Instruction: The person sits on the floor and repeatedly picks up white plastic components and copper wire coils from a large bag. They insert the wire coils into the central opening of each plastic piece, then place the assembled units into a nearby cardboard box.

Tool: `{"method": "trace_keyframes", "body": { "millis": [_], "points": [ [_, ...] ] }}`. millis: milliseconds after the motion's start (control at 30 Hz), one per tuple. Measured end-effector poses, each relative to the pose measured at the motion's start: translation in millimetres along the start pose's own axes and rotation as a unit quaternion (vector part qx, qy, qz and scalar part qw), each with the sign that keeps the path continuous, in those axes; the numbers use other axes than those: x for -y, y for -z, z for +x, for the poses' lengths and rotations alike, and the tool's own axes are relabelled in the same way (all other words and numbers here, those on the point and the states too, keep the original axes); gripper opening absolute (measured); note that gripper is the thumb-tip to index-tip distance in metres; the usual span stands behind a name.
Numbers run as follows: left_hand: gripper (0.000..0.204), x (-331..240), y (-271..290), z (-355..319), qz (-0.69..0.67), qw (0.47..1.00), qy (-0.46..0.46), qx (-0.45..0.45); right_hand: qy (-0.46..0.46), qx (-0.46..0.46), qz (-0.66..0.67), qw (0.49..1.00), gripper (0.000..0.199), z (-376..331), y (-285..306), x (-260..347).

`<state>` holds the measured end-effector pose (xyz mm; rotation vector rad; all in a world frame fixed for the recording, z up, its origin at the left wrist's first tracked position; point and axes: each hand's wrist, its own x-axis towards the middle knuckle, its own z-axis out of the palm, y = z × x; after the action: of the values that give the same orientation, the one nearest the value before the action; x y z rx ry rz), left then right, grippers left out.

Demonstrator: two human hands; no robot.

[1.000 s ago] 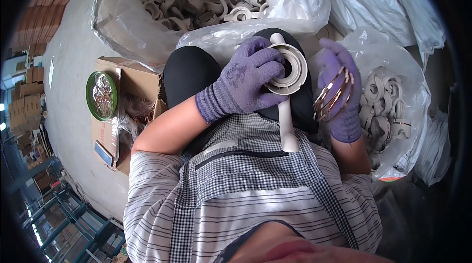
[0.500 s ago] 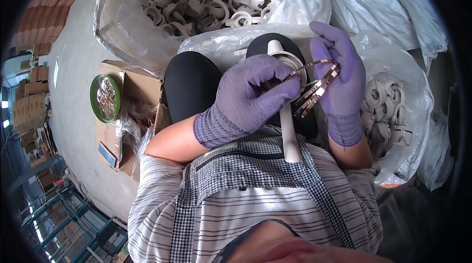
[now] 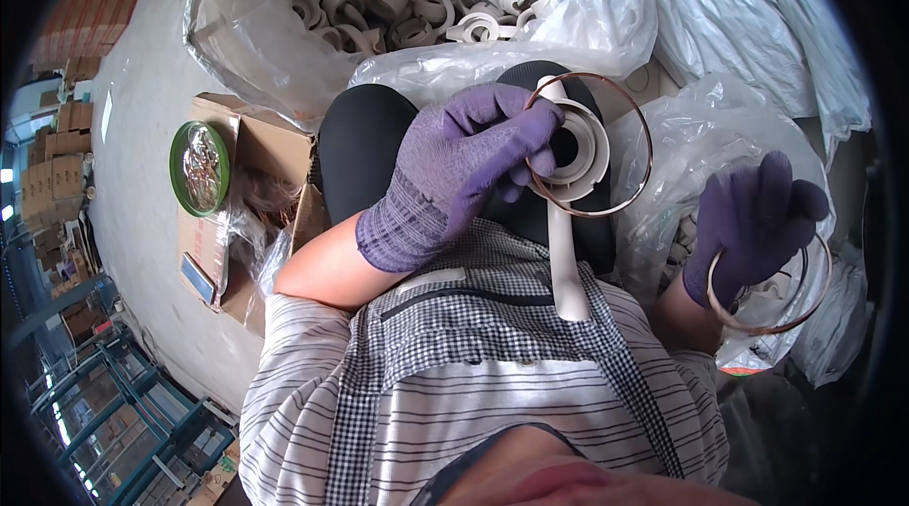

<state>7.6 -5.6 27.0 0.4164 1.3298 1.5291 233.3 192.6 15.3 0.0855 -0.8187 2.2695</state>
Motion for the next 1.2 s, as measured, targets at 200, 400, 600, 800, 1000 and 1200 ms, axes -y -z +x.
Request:
{"method": "trace_keyframes", "body": {
  "millis": [200,400,600,800,1000,1200],
  "points": [
    [0.022,4,0,1,-0.047,0.999,0.015,0.015,-0.173,0.095,-0.076,0.977,0.039,11,33,-4],
    [0.022,2,2,0,-0.051,0.998,0.02,0.014,-0.037,0.014,-0.184,0.982,0.042,-8,24,-38],
    [0.022,5,4,-1,-0.063,0.998,0.016,0.019,-0.102,-0.007,-0.299,0.949,0.055,-9,-5,-45],
    [0.024,4,4,-1,-0.067,0.997,0.017,0.034,-0.134,-0.041,-0.286,0.948,0.063,-17,-9,-52],
    [0.027,5,5,0,-0.078,0.995,0.02,0.052,-0.111,0.008,-0.333,0.936,0.06,-18,-8,-59],
    [0.048,10,10,-1,-0.097,0.992,-0.001,0.077,-0.133,-0.065,-0.34,0.929,0.068,-13,-28,-60]
  ]
}}
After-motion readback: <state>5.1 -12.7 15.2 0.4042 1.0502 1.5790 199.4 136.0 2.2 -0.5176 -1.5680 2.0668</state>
